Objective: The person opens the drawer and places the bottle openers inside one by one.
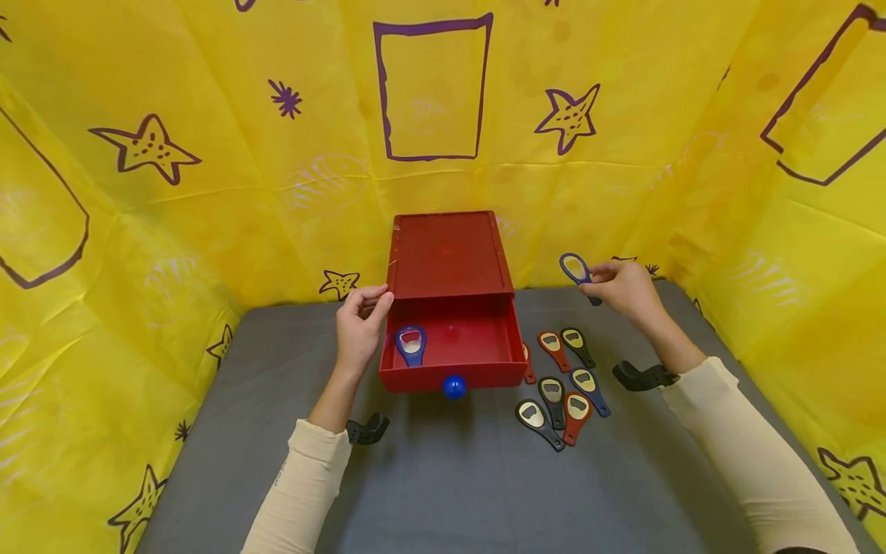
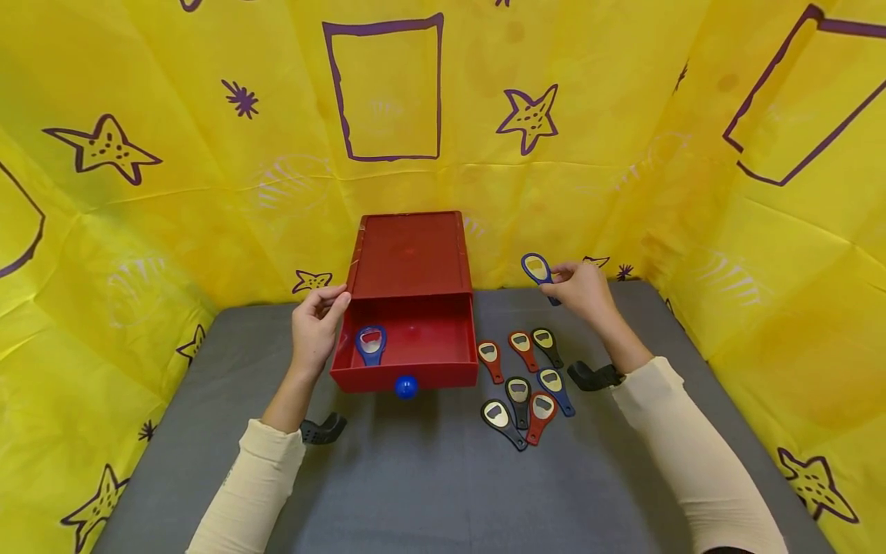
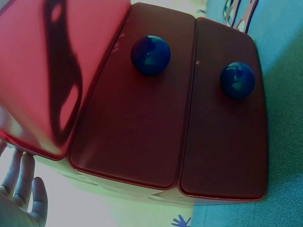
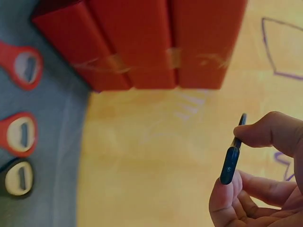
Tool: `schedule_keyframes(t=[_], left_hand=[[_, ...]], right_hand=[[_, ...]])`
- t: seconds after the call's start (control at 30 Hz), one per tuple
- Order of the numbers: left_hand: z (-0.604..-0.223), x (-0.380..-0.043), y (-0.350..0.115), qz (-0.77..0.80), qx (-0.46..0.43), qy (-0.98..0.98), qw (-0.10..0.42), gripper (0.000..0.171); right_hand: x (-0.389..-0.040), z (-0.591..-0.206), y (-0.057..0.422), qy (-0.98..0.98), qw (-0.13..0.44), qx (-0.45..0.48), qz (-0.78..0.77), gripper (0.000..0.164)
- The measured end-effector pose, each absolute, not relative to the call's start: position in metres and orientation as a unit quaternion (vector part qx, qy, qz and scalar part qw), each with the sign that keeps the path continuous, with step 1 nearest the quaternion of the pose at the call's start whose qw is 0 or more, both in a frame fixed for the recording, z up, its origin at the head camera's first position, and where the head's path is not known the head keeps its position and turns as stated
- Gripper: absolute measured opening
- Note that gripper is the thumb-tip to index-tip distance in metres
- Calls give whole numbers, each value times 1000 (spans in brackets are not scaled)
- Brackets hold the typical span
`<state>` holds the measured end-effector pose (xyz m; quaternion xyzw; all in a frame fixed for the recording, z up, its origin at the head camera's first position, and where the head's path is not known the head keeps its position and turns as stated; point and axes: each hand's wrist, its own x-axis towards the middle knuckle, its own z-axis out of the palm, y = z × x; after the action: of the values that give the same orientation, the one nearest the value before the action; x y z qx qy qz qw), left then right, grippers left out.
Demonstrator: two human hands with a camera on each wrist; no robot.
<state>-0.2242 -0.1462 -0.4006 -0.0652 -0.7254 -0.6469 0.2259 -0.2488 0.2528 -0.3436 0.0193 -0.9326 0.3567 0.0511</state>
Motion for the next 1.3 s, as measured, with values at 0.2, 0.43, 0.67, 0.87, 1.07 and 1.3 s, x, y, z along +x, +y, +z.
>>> schedule_keyframes(t=[0.2,0.43,0.67,0.87,1.07,1.3], left_hand=[[-390,-216,-145,-647,-62,-729,215,27],[-373,-202,-138,-643,-65,-733,212,25],[-374,-202,-139,-643,-68,-732,215,26],[-374,-202,-138,-646,-69,-728,217,27],[-374,-203,-138,-648,-65,-729,213,27],[-374,-204,-138,-649,-62,-729,210,27]], right_hand=[[-251,-320,228,-930,51,40,362,42],[-246,-296,200,-920,56,76,381,41],[-236,-282,177,-911,56,115,391,38],[-227,-273,161,-910,46,141,386,36],[-218,-272,145,-912,35,177,367,34],[-209,-275,125,-909,1,209,362,34]])
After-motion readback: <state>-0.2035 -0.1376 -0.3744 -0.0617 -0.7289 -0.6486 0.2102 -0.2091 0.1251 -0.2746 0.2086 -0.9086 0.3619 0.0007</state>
